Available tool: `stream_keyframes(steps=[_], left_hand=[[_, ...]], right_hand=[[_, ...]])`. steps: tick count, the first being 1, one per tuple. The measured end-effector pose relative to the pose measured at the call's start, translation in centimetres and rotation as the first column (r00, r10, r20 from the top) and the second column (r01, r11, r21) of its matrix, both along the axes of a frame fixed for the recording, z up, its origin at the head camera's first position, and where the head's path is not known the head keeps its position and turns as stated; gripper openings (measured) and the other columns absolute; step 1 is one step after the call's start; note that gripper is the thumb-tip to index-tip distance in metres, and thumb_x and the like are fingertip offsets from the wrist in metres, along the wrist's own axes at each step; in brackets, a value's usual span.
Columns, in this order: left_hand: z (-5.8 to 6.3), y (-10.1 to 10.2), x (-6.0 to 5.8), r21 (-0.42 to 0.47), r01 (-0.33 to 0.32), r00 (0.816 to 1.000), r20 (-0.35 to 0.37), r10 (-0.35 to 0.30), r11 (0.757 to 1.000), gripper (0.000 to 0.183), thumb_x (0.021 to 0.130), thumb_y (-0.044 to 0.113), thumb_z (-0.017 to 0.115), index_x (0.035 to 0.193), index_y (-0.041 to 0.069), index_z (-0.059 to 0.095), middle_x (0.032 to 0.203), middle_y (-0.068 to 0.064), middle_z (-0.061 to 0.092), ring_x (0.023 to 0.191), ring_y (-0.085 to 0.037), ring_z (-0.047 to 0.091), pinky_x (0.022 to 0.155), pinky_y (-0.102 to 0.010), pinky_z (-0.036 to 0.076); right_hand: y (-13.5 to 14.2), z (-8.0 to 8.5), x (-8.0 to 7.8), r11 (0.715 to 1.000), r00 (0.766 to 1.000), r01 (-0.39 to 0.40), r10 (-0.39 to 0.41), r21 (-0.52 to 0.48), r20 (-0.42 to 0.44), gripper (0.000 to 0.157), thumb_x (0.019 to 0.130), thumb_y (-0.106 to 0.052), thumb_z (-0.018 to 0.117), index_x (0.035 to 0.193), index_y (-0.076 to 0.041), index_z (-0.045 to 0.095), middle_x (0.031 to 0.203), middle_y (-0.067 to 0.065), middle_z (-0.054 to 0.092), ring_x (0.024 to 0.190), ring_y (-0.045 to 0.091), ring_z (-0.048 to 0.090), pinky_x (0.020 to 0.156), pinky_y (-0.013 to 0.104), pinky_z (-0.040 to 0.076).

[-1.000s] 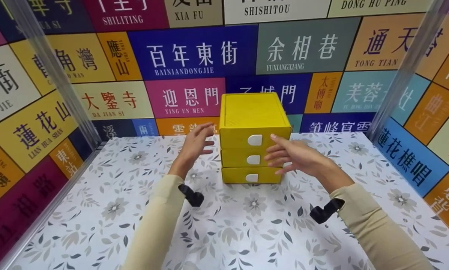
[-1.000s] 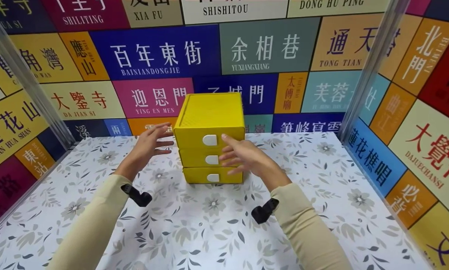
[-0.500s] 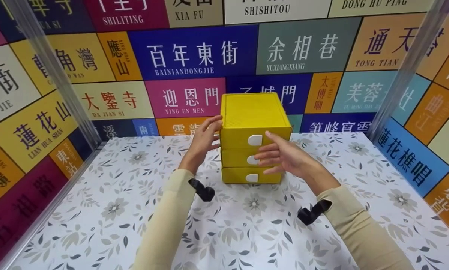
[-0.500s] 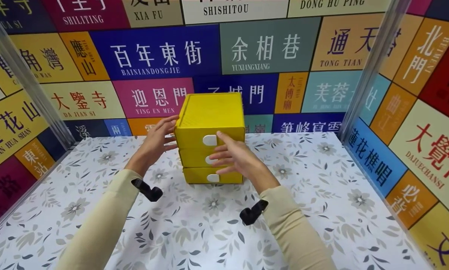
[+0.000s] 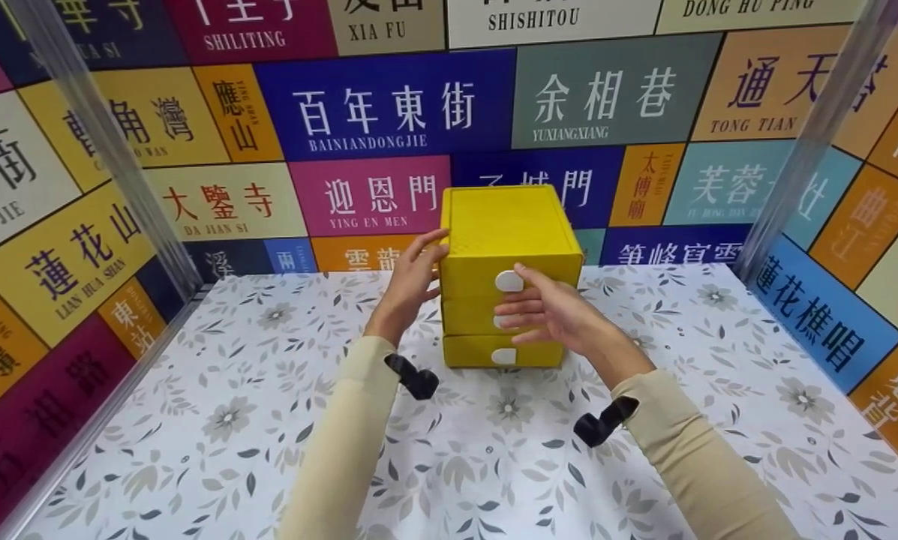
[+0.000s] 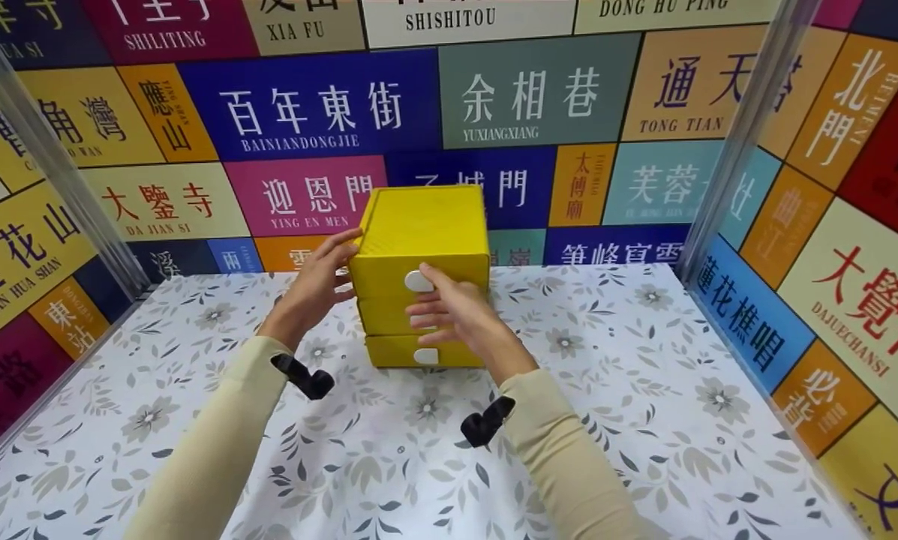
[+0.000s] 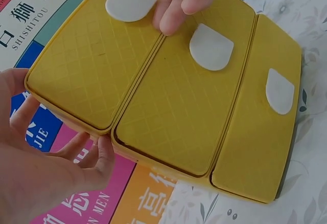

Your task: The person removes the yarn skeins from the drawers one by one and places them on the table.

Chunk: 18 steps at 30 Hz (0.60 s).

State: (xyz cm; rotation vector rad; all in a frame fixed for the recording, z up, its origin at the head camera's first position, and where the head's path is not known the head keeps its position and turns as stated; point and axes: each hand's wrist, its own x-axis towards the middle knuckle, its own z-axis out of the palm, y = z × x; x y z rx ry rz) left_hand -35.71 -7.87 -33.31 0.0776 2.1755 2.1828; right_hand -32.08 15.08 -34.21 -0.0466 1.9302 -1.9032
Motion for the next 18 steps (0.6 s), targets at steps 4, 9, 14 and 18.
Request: stream_keyframes(steps=[4, 9, 14, 18], left_hand=[[-0.14, 0.07, 0.1, 0.0, 0.002, 1.0, -0.014, -0.002, 1.0, 0.035, 0.104, 0.031, 0.05, 0.139, 0.033, 0.054, 0.149, -0.004, 0.049, 0.137, -0.037, 0.05, 0.114, -0.058, 0.039], [-0.33, 0.14, 0.28, -0.006, -0.003, 1.0, -0.03, 0.003, 1.0, 0.035, 0.105, 0.031, 0.049, 0.14, 0.032, 0.053, 0.151, -0.005, 0.048, 0.137, -0.036, 0.05, 0.114, -0.059, 0.039], [-0.4, 0.34, 0.31, -0.012, -0.023, 0.999, -0.035, 0.023, 1.0, 0.035, 0.104, 0.032, 0.05, 0.139, 0.032, 0.054, 0.151, -0.004, 0.048, 0.136, -0.035, 0.052, 0.113, -0.058, 0.041], [-0.46, 0.41, 0.29, -0.012, -0.029, 0.999, -0.046, 0.028, 1.0, 0.036, 0.104, 0.033, 0.051, 0.139, 0.033, 0.055, 0.151, -0.005, 0.049, 0.135, -0.035, 0.053, 0.112, -0.057, 0.042]], right_hand=[[-0.06, -0.09, -0.09, 1.0, 1.0, 0.021, -0.021, -0.003, -0.004, 0.072, 0.099, -0.06, 0.048, 0.136, 0.001, 0.054, 0.113, 0.006, 0.074, 0.107, 0.024, 0.072, 0.09, 0.04, 0.06], [-0.27, -0.14, -0.13, 0.999, 0.999, 0.047, -0.047, -0.004, -0.001, 0.069, 0.099, -0.058, 0.05, 0.134, 0.001, 0.057, 0.108, 0.005, 0.075, 0.104, 0.023, 0.073, 0.085, 0.037, 0.061], [-0.31, -0.05, -0.13, 0.998, 0.998, 0.067, -0.067, 0.007, 0.003, 0.068, 0.099, -0.059, 0.05, 0.133, 0.0, 0.058, 0.109, 0.006, 0.075, 0.103, 0.023, 0.073, 0.085, 0.036, 0.061], [-0.42, 0.06, 0.02, 0.996, 0.996, 0.091, -0.091, 0.014, -0.011, 0.066, 0.1, -0.058, 0.049, 0.133, -0.001, 0.057, 0.109, 0.005, 0.076, 0.101, 0.022, 0.074, 0.085, 0.035, 0.061]])
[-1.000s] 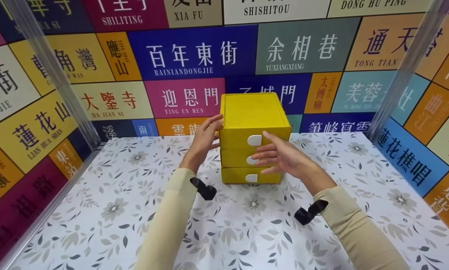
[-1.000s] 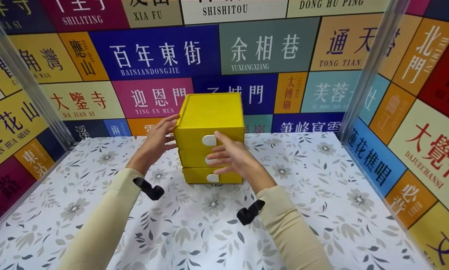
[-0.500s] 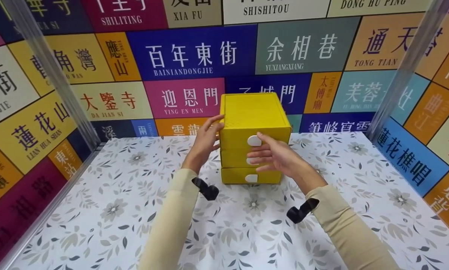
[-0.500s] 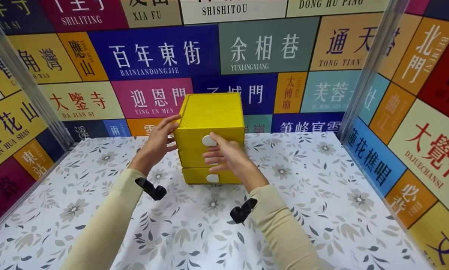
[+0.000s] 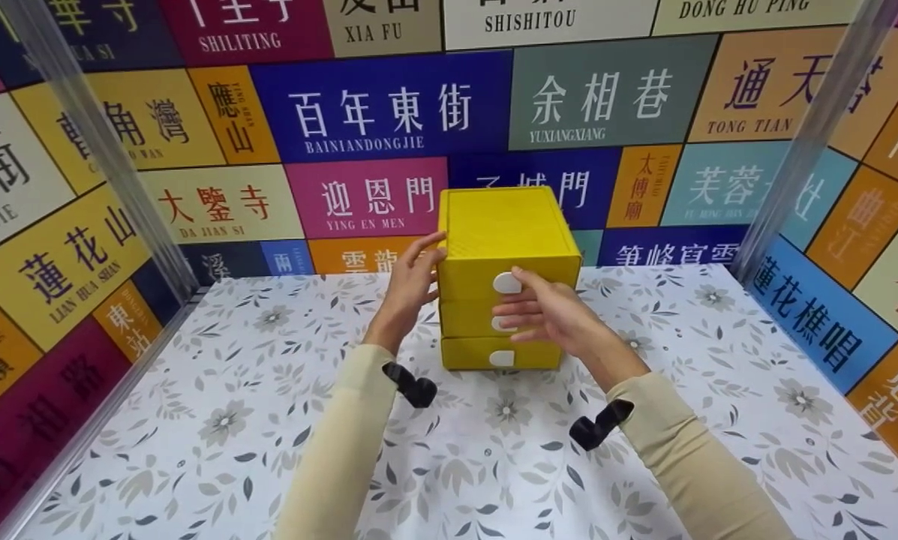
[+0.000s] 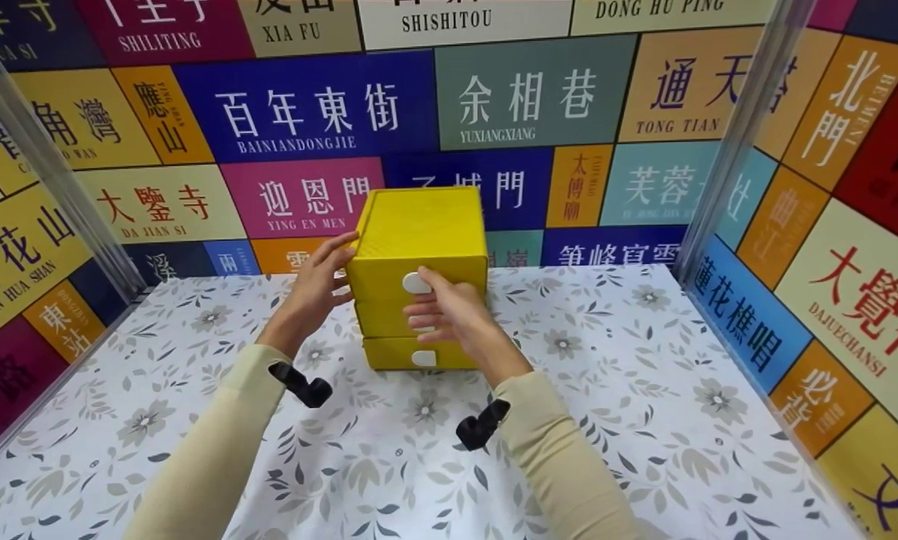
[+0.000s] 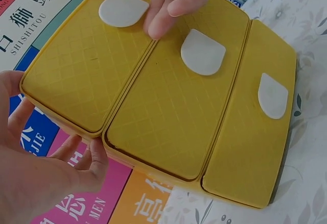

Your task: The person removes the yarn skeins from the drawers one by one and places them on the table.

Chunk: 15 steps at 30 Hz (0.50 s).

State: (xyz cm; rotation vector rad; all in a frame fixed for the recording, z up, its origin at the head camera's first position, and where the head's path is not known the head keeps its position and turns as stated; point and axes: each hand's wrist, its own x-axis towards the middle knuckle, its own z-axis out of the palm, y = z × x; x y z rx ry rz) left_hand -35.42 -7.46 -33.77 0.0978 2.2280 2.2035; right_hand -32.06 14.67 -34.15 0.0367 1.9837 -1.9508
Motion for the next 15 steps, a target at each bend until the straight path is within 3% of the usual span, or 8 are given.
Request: stream_keyframes(steps=[10, 15], left_hand=[[-0.19, -0.13, -0.01, 0.011, 0.009, 1.0, 0.0, -0.009, 1.0, 0.038, 0.103, 0.034, 0.053, 0.14, 0.032, 0.054, 0.149, -0.007, 0.051, 0.135, -0.037, 0.052, 0.112, -0.056, 0.042], [0.02, -0.11, -0.04, 0.012, 0.009, 1.0, 0.016, -0.009, 1.0, 0.038, 0.102, 0.034, 0.054, 0.14, 0.031, 0.054, 0.147, -0.006, 0.052, 0.135, -0.036, 0.052, 0.112, -0.056, 0.043]], right_hand=[[-0.37, 0.18, 0.29, 0.999, 0.999, 0.047, -0.047, 0.027, -0.002, 0.06, 0.102, -0.055, 0.046, 0.131, -0.004, 0.06, 0.109, 0.003, 0.076, 0.096, 0.017, 0.074, 0.094, 0.037, 0.057], [-0.49, 0.01, 0.42, 0.998, 0.998, 0.066, -0.066, 0.009, -0.002, 0.06, 0.101, -0.054, 0.048, 0.13, -0.003, 0.06, 0.106, 0.003, 0.076, 0.095, 0.018, 0.075, 0.086, 0.032, 0.06]])
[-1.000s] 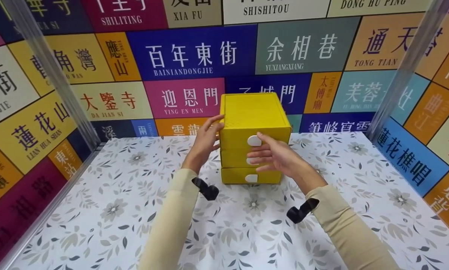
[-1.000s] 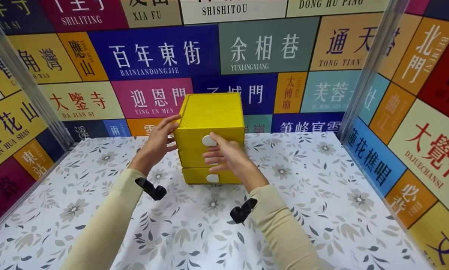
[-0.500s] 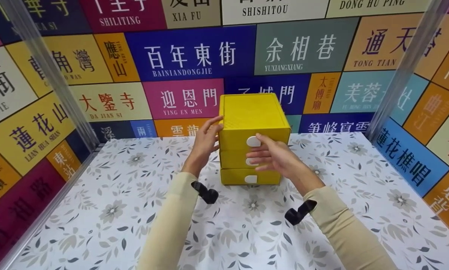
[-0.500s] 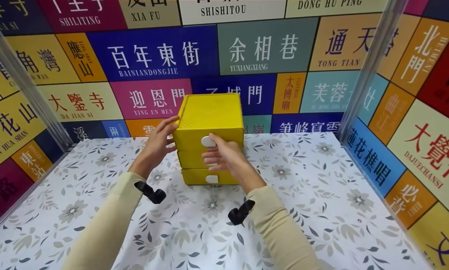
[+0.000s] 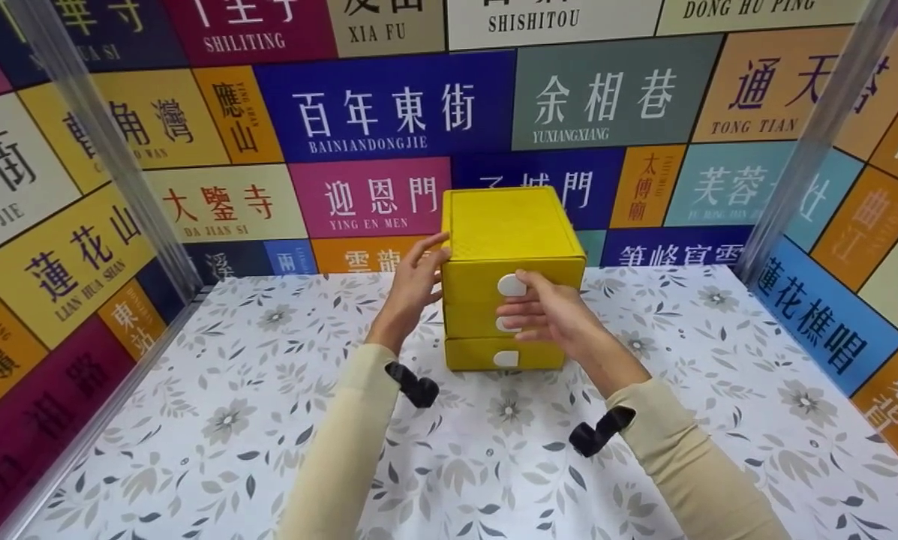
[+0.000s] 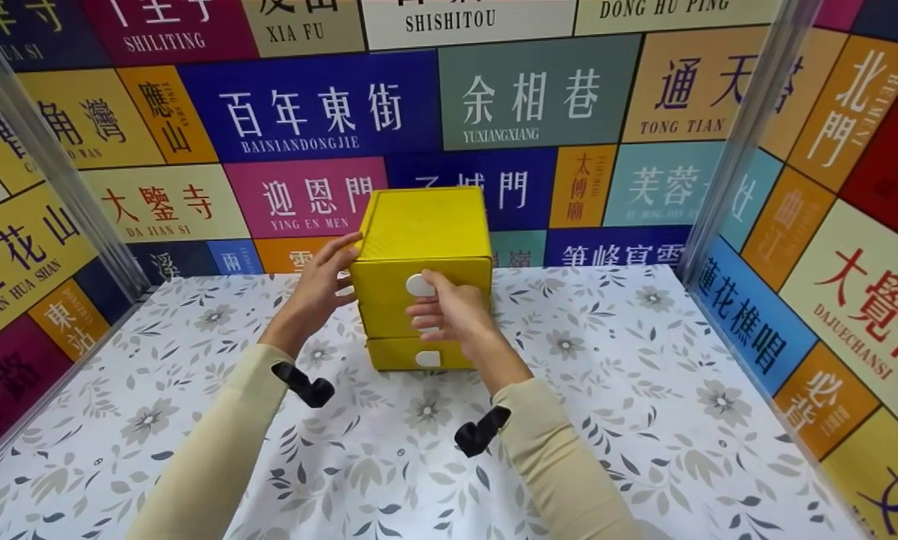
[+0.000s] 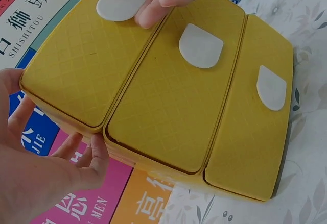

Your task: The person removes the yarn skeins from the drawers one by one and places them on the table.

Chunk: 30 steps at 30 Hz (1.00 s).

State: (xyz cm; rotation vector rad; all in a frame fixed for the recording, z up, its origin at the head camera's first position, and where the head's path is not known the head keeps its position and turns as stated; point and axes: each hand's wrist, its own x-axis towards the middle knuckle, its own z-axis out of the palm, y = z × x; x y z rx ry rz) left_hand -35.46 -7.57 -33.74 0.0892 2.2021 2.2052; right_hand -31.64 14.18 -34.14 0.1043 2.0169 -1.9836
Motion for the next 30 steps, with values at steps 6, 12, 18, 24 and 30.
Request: stream_keyframes(steps=[6, 12, 18, 24, 30], left_hand=[[0.4, 0.2, 0.1, -0.001, -0.007, 1.0, -0.001, 0.007, 1.0, 0.038, 0.101, 0.034, 0.055, 0.139, 0.029, 0.054, 0.14, -0.007, 0.056, 0.134, -0.038, 0.054, 0.111, -0.057, 0.043], [0.2, -0.2, 0.1, 0.003, 0.051, 0.999, 0.006, -0.051, 0.999, 0.037, 0.103, 0.033, 0.053, 0.14, 0.029, 0.052, 0.14, -0.007, 0.055, 0.135, -0.038, 0.052, 0.113, -0.056, 0.041], [0.2, -0.7, 0.0, -0.017, 0.089, 0.996, 0.008, -0.089, 0.996, 0.037, 0.104, 0.035, 0.05, 0.141, 0.031, 0.05, 0.144, -0.008, 0.052, 0.136, -0.039, 0.05, 0.113, -0.057, 0.04], [0.4, -1.0, -0.2, -0.043, 0.106, 0.994, 0.029, -0.105, 0.993, 0.038, 0.105, 0.036, 0.049, 0.143, 0.034, 0.051, 0.148, -0.006, 0.05, 0.136, -0.038, 0.05, 0.114, -0.057, 0.04], [0.3, -0.8, -0.2, -0.024, 0.103, 0.995, 0.017, -0.103, 0.994, 0.028, 0.105, 0.031, 0.048, 0.132, 0.028, 0.057, 0.14, -0.006, 0.054, 0.132, -0.037, 0.053, 0.112, -0.058, 0.041]], right_hand=[[-0.2, -0.5, 0.4, 0.997, 0.999, 0.042, -0.043, -0.057, -0.012, 0.06, 0.1, -0.052, 0.053, 0.127, 0.0, 0.061, 0.1, 0.005, 0.078, 0.091, 0.019, 0.076, 0.074, 0.027, 0.061], [-0.2, -0.8, 0.8, 0.995, 0.997, 0.073, -0.073, -0.07, -0.008, 0.057, 0.1, -0.051, 0.053, 0.123, 0.001, 0.063, 0.096, 0.005, 0.078, 0.087, 0.019, 0.077, 0.072, 0.028, 0.061], [-0.1, -0.8, 1.2, 0.997, 0.999, 0.051, -0.052, -0.061, -0.016, 0.057, 0.101, -0.051, 0.051, 0.124, 0.001, 0.063, 0.098, 0.006, 0.078, 0.089, 0.02, 0.077, 0.076, 0.03, 0.062], [0.1, -1.0, 1.8, 0.998, 0.999, 0.017, -0.019, -0.057, -0.026, 0.06, 0.101, -0.051, 0.05, 0.124, 0.003, 0.064, 0.1, 0.006, 0.078, 0.091, 0.019, 0.077, 0.077, 0.029, 0.061], [0.2, -1.2, 2.4, 0.997, 0.999, 0.015, -0.018, -0.076, -0.036, 0.058, 0.101, -0.048, 0.05, 0.123, 0.004, 0.063, 0.1, 0.007, 0.078, 0.088, 0.019, 0.077, 0.075, 0.03, 0.062]])
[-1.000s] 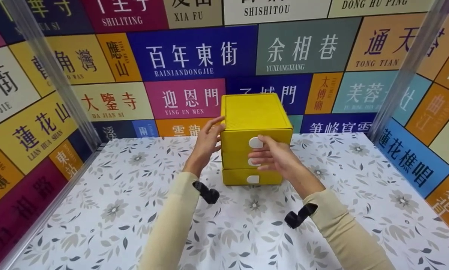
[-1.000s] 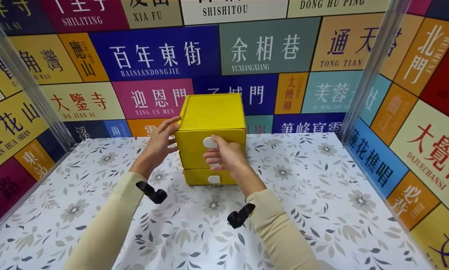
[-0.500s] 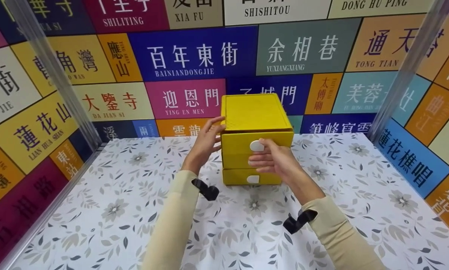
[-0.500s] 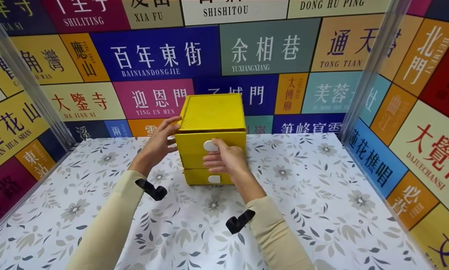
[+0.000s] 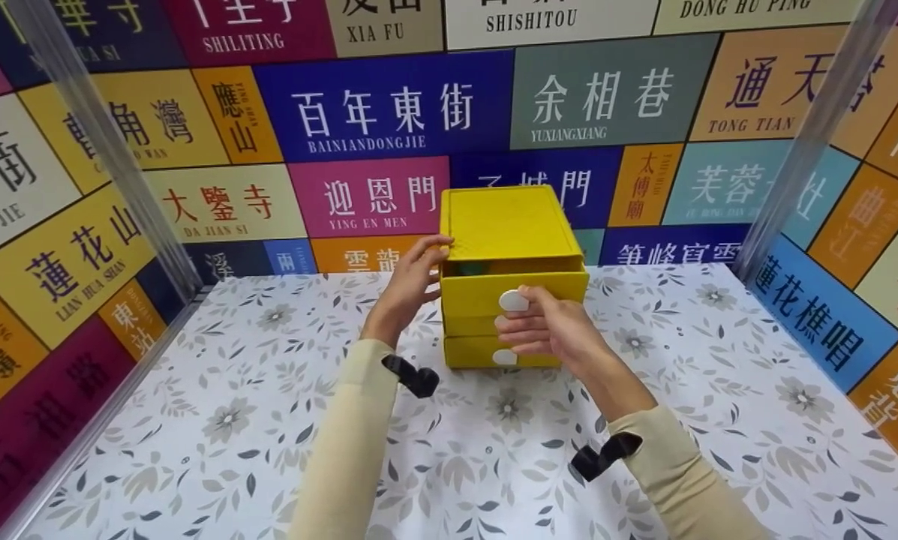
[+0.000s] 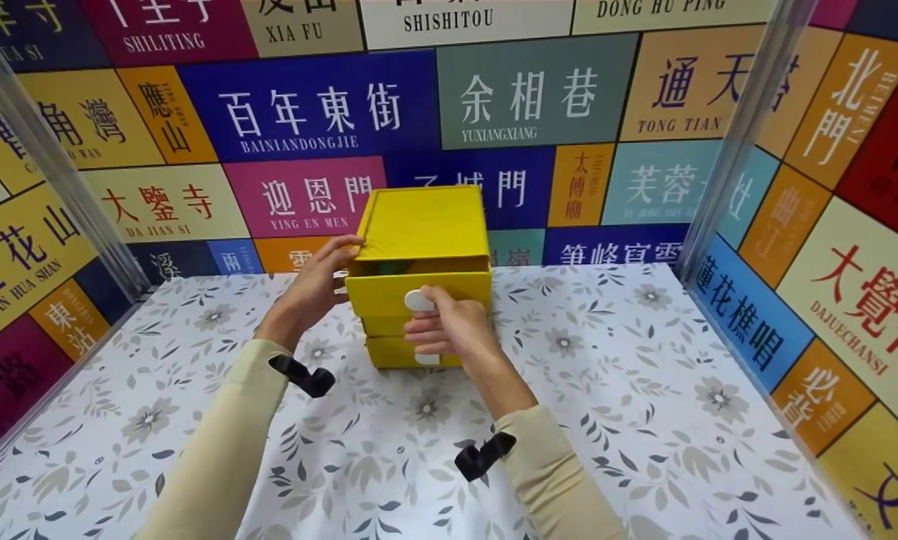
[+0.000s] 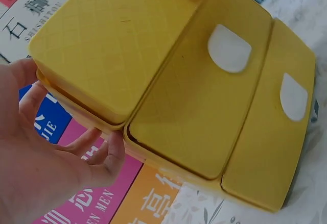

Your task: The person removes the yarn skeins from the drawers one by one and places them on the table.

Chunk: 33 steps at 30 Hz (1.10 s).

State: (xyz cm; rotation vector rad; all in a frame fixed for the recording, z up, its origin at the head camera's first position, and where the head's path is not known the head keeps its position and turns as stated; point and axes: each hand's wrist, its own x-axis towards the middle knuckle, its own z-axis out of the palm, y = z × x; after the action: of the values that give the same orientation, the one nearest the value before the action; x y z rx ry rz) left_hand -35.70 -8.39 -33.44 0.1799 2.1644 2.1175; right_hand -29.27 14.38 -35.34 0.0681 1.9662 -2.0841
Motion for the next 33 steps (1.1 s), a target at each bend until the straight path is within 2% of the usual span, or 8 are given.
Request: stream_keyframes(steps=[5, 9, 17, 25, 33], left_hand=[[0.0, 0.5, -0.1, 0.025, -0.031, 1.0, -0.002, 0.031, 0.999, 0.023, 0.104, 0.028, 0.049, 0.125, 0.023, 0.059, 0.133, -0.007, 0.056, 0.126, -0.035, 0.059, 0.11, -0.058, 0.043], [-0.1, 0.7, -0.2, 0.014, -0.049, 0.999, -0.009, 0.049, 0.999, 0.024, 0.104, 0.03, 0.049, 0.125, 0.024, 0.059, 0.136, -0.007, 0.055, 0.128, -0.035, 0.056, 0.11, -0.057, 0.043], [-0.2, 0.3, 0.0, -0.009, -0.009, 0.999, -0.031, 0.009, 1.0, 0.028, 0.104, 0.038, 0.052, 0.129, 0.026, 0.057, 0.14, -0.006, 0.056, 0.135, -0.038, 0.052, 0.113, -0.06, 0.039], [-0.2, 0.1, -0.1, -0.009, 0.01, 0.999, -0.049, -0.011, 1.0, 0.029, 0.105, 0.036, 0.051, 0.131, 0.025, 0.056, 0.14, -0.007, 0.055, 0.136, -0.04, 0.05, 0.113, -0.063, 0.037], [-0.2, 0.2, -0.2, -0.02, 0.017, 0.999, -0.036, -0.018, 1.0, 0.029, 0.106, 0.035, 0.048, 0.132, 0.025, 0.055, 0.142, -0.008, 0.053, 0.138, -0.039, 0.049, 0.114, -0.062, 0.036]], right_hand=[[0.1, -0.2, 0.4, 1.0, 1.0, -0.003, 0.002, -0.014, -0.016, 0.057, 0.102, -0.045, 0.051, 0.122, 0.007, 0.062, 0.096, 0.008, 0.078, 0.085, 0.02, 0.077, 0.076, 0.032, 0.062], [0.1, -0.3, 0.7, 1.0, 1.0, -0.004, 0.003, -0.022, -0.023, 0.057, 0.102, -0.044, 0.052, 0.121, 0.009, 0.062, 0.092, 0.007, 0.078, 0.084, 0.02, 0.077, 0.074, 0.03, 0.062], [0.2, -0.3, 1.3, 1.0, 1.0, -0.009, 0.009, -0.015, 0.001, 0.062, 0.102, -0.045, 0.051, 0.126, 0.011, 0.059, 0.088, 0.006, 0.078, 0.08, 0.019, 0.077, 0.071, 0.029, 0.062], [0.2, -0.1, 2.0, 1.0, 1.0, 0.003, -0.003, 0.022, -0.002, 0.058, 0.102, -0.045, 0.05, 0.121, 0.008, 0.064, 0.092, 0.008, 0.078, 0.083, 0.021, 0.077, 0.073, 0.031, 0.062], [0.3, -0.3, 2.7, 1.0, 1.0, -0.017, 0.017, -0.025, -0.018, 0.06, 0.102, -0.041, 0.051, 0.125, 0.014, 0.058, 0.088, 0.007, 0.078, 0.079, 0.02, 0.077, 0.07, 0.03, 0.062]])
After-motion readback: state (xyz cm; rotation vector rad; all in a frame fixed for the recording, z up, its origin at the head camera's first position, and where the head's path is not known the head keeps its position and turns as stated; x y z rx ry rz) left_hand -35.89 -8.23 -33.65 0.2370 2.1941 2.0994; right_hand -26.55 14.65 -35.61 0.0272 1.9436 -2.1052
